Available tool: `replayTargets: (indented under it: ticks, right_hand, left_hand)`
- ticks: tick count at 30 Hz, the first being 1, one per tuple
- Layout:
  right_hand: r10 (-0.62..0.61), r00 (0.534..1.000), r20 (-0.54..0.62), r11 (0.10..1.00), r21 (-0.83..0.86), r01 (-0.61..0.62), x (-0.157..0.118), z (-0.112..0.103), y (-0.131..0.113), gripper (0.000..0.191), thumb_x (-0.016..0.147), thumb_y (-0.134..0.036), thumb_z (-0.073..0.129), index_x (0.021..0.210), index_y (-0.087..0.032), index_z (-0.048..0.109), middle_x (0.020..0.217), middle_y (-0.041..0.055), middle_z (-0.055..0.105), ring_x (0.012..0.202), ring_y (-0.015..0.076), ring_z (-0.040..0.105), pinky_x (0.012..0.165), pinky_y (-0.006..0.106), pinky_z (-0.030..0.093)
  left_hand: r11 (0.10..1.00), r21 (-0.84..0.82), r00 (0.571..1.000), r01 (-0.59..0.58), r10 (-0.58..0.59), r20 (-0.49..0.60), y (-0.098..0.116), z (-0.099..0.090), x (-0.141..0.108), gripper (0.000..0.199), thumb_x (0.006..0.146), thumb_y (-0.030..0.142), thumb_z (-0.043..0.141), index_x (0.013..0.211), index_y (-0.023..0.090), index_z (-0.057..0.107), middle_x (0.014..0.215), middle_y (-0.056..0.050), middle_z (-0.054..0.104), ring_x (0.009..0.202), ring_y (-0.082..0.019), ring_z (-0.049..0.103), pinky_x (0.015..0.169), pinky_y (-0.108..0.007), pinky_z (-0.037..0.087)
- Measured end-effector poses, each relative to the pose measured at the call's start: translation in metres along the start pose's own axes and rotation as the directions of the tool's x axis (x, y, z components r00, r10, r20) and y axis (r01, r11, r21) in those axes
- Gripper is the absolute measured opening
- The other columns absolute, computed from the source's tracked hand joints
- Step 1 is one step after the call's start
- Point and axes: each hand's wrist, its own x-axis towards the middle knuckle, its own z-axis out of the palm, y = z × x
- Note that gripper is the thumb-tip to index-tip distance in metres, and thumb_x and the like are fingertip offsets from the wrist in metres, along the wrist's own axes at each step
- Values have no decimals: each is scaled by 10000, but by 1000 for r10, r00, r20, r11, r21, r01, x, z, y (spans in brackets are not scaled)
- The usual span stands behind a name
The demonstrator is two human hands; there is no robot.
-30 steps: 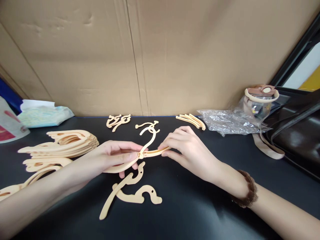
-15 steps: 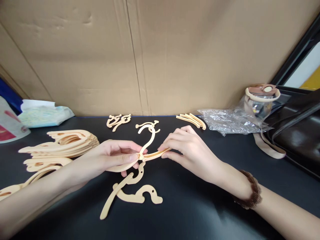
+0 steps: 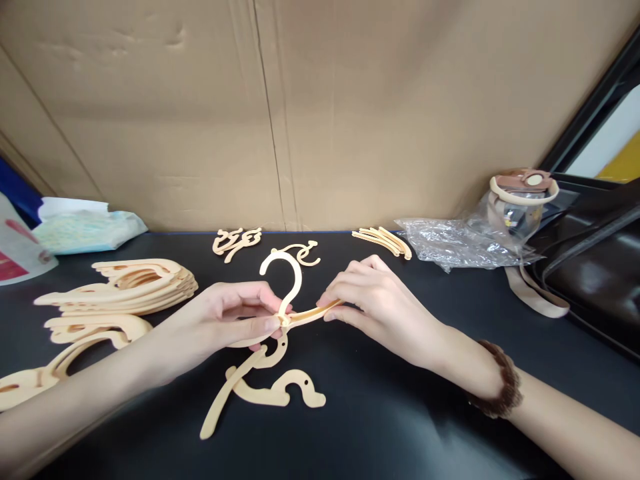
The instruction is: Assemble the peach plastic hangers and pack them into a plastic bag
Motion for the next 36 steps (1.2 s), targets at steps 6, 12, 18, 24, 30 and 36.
replayTargets:
  ticks: [6,12,18,24,30,36]
  right_hand:
    - [20,998,-55,1000,25,-18,1,1,-5,78,929,-270,589,933,-232,657,925,-18,729,804,145,591,797,340,355]
    - [6,999,-39,999,-45,-7,-1,3,-9,148,957,-290,539,946,-237,677,918,-18,735,802,137,603,786,336,363]
    - [-6,1000,-28,998,-60,5,-2,8,-13,194,977,-286,498,956,-225,680,914,8,735,778,152,582,764,344,350]
    - [23,998,-51,999,-26,-24,1,6,-12,123,951,-273,556,944,-239,674,917,-25,738,792,146,594,778,339,342]
    - [30,986,-162,995,-84,-44,2,-3,-2,68,925,-248,594,923,-234,661,914,-18,734,821,158,623,795,341,352]
    - [162,972,-172,985,-31,-169,2,-5,12,76,909,-296,611,894,-253,672,911,-28,733,843,173,639,815,342,379]
  left_hand:
    - [994,61,992,-87,92,-83,-3,-3,3,185,808,309,675,744,197,542,789,25,631,765,-136,601,626,-224,488]
    - [999,31,996,23,-20,-85,-8,-4,5,170,792,338,687,786,187,609,796,-5,678,778,-151,620,664,-240,491]
    - [998,34,998,56,-55,-41,-11,-5,5,218,816,405,670,854,190,675,781,-2,682,724,-137,618,616,-219,464]
    - [998,51,994,44,-39,-101,-5,-1,4,232,826,398,674,922,187,675,747,-4,708,669,-128,631,612,-223,491]
    - [995,-94,960,-37,9,-280,12,-10,-1,302,883,275,642,1177,207,623,1173,-29,706,1076,-175,654,912,-246,518]
    - [955,-295,930,-40,-72,-361,15,-19,-4,191,928,165,567,1107,174,633,1114,-46,739,1039,-177,688,877,-250,561]
